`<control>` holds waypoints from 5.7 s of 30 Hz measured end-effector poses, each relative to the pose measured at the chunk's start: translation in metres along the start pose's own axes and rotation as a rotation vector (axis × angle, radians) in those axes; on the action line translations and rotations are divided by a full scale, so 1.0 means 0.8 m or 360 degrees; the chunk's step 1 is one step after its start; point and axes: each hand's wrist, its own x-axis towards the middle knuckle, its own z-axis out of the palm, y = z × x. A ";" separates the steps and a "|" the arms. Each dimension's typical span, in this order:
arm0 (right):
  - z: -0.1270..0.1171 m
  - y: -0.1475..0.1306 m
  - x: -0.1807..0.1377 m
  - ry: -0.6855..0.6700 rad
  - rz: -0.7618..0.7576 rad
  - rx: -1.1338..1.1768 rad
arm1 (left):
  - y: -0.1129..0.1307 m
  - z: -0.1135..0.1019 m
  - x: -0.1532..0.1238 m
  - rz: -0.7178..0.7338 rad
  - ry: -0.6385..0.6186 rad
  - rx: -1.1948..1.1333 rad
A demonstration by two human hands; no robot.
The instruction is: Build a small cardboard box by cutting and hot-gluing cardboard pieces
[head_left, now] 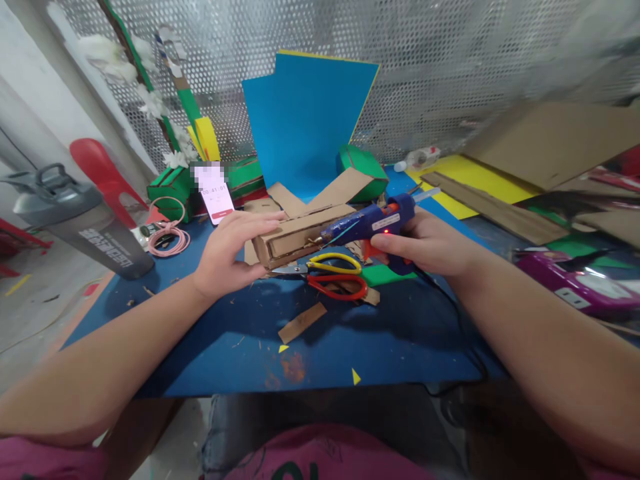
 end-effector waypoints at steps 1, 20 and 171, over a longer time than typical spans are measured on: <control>-0.001 0.000 0.000 0.0004 -0.0006 -0.0006 | 0.000 0.000 0.000 -0.0008 0.0004 0.0000; -0.022 0.016 0.004 0.0168 -0.0084 -0.0184 | 0.003 -0.004 0.001 -0.0056 0.0078 0.0085; -0.056 0.010 -0.007 0.0076 -0.0133 -0.0243 | 0.003 -0.030 0.006 -0.0053 -0.0093 0.0428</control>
